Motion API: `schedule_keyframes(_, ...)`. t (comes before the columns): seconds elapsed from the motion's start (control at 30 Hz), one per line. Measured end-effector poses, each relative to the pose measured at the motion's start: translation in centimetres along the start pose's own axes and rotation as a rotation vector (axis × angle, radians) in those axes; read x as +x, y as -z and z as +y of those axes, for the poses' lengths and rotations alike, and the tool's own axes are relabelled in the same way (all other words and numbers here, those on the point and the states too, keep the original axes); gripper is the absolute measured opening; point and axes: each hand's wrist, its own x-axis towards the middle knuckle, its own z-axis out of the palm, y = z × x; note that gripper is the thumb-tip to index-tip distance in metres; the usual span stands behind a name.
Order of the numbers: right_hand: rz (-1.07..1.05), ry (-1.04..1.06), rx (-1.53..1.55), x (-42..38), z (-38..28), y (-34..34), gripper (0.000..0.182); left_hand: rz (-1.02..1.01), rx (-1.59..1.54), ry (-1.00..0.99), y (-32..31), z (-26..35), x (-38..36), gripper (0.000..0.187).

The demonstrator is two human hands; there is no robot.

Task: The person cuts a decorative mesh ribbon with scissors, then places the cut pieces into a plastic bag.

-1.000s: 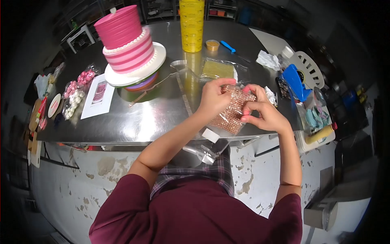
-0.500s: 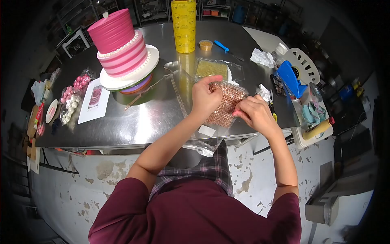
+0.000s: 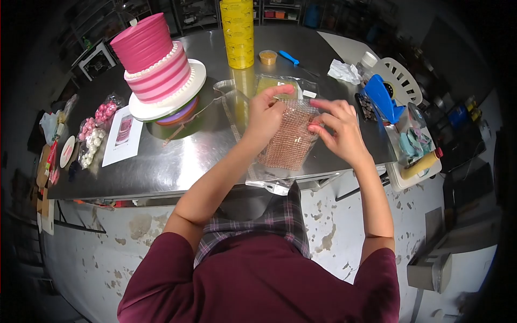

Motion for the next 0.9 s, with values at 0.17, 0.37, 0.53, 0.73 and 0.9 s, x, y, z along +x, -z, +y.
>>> schedule_keyframes(0.17, -0.030, 0.057, 0.058, 1.4, -0.2, -0.5, 0.022, -0.058, -0.003, 0.036, -0.2, 0.5, 0.2, 0.037)
schedule_keyframes(0.37, -0.384, -0.005, 0.313, 3.1, 0.4, -0.4, 0.027, -0.083, -0.041, 0.030, -0.3, -0.3, 0.2, 0.039)
schedule_keyframes(0.53, -0.681, -0.126, 0.407, 5.5, 0.6, 0.4, 0.028, -0.188, -0.108, 0.077, -0.5, 0.3, -0.2, 0.042)
schedule_keyframes(0.73, -1.168, -0.093, 0.658, 7.1, 2.7, -1.5, 0.028, -0.232, -0.078, 0.002, -0.9, 1.1, 0.0, 0.043)
schedule_keyframes(0.9, -1.440, -0.078, 0.820, 8.1, 2.7, -2.2, 0.031, -0.220, -0.076, -0.040, -1.5, 1.8, 0.0, 0.041)
